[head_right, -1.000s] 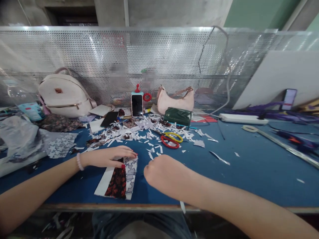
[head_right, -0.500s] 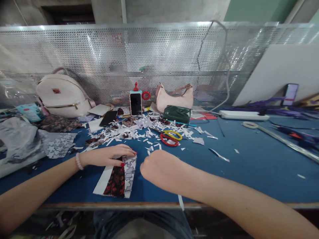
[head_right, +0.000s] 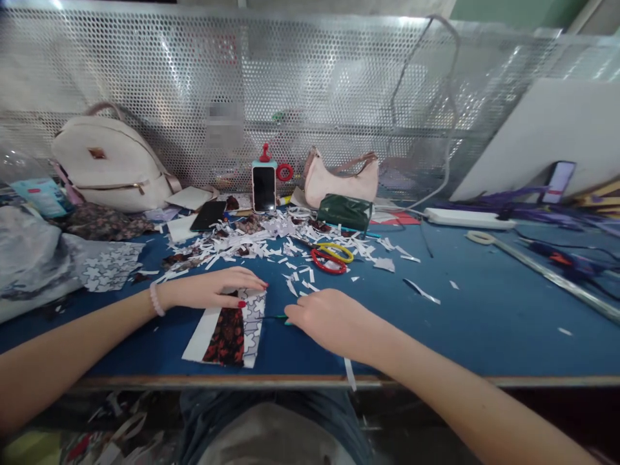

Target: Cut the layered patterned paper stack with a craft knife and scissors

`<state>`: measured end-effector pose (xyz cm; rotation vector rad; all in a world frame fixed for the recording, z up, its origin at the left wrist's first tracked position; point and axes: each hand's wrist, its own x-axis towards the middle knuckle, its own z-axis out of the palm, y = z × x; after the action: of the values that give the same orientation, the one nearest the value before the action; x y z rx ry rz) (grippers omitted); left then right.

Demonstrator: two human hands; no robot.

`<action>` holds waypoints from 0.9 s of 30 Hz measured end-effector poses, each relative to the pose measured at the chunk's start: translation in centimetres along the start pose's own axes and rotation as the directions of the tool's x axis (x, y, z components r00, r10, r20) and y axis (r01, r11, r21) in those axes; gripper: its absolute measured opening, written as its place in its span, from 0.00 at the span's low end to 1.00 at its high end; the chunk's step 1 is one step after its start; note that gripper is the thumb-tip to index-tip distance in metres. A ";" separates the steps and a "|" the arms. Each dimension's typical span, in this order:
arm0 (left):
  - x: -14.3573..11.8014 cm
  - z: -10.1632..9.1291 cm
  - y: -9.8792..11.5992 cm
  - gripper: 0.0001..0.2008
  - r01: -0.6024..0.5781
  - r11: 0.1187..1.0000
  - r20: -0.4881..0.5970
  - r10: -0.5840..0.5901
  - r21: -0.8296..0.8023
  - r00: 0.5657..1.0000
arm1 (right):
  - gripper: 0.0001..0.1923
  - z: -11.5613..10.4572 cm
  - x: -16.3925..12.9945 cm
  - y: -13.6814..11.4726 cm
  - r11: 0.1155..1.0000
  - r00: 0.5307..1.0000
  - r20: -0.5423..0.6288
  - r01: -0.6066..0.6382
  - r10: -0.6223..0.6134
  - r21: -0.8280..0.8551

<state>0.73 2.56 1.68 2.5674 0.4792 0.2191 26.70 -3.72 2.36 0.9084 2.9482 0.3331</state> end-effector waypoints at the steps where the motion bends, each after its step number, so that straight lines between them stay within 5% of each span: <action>1: 0.0 0.0 0.0 0.20 -0.003 1.000 -0.001 0.003 0.000 1.000 | 0.05 0.3 -0.2 -0.1 1.000 1.000 -0.015 -0.017 0.017 0.004; 11: 0.1 0.3 0.1 0.19 -0.006 1.000 -0.020 0.007 0.031 1.000 | 0.13 1.6 -3.0 -0.5 0.996 0.984 -0.156 -0.090 0.087 -0.013; 18: 0.1 0.5 0.0 0.17 -0.021 0.999 -0.058 0.023 0.035 0.998 | 0.19 2.6 -3.5 -1.7 0.955 0.911 -0.290 -0.263 0.292 0.137; 27: 0.2 0.5 -0.1 0.17 -0.026 0.999 -0.047 0.028 0.040 0.999 | 0.19 0.8 -1.4 -1.2 0.996 0.961 -0.263 -0.089 0.086 0.000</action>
<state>0.99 2.43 1.19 2.6130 0.4707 0.2834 27.25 -5.30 1.29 1.0736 3.1434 0.5128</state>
